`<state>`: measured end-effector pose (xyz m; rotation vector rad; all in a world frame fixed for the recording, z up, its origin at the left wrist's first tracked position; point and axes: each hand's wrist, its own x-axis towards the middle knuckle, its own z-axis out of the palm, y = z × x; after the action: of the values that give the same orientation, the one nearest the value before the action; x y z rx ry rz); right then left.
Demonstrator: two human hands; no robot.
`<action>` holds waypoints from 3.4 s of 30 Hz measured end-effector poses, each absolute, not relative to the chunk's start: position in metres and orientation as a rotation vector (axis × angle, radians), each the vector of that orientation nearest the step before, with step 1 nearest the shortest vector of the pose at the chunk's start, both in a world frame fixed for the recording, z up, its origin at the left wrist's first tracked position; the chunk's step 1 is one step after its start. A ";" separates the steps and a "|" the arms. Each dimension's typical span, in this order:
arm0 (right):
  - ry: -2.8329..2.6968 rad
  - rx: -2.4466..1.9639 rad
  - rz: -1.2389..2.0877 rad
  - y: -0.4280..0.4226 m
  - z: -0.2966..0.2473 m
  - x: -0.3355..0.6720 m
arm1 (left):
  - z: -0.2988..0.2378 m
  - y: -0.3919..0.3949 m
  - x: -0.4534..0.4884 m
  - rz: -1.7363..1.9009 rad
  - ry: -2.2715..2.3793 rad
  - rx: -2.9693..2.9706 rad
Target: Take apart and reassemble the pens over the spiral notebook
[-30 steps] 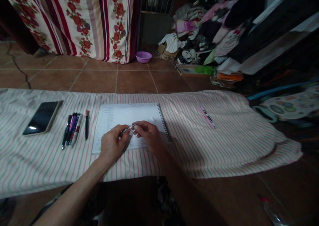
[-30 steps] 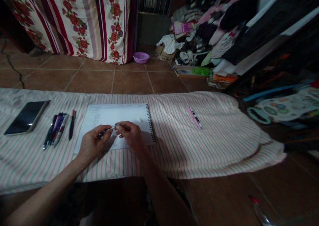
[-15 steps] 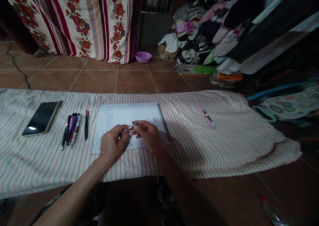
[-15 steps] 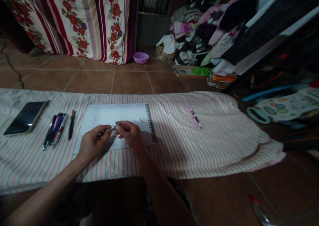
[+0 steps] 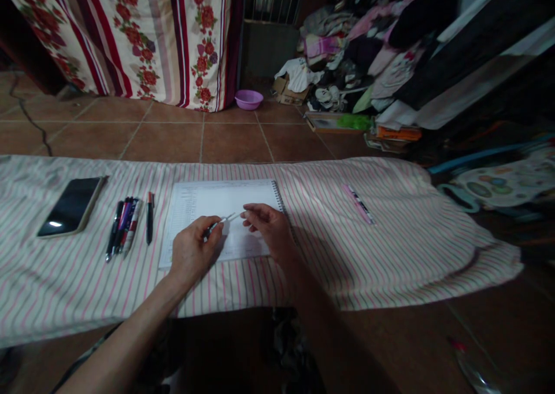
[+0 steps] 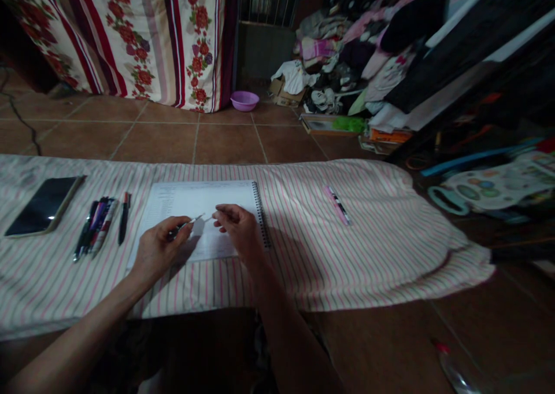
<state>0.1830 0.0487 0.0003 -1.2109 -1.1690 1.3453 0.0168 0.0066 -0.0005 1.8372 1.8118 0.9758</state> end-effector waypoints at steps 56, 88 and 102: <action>-1.439 -1.302 0.948 0.060 -0.014 0.199 | -0.002 0.008 0.013 0.965 1.885 1.803; -1.451 -1.198 1.141 0.050 -0.003 0.192 | -0.001 0.003 0.022 0.818 1.849 2.046; -1.556 -1.195 1.084 0.049 -0.003 0.192 | 0.000 0.003 0.022 0.811 1.851 2.073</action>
<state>0.1922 0.0492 -0.0027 -1.1954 -1.5561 1.0845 0.0224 0.0030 0.0001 2.0735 1.8507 0.8108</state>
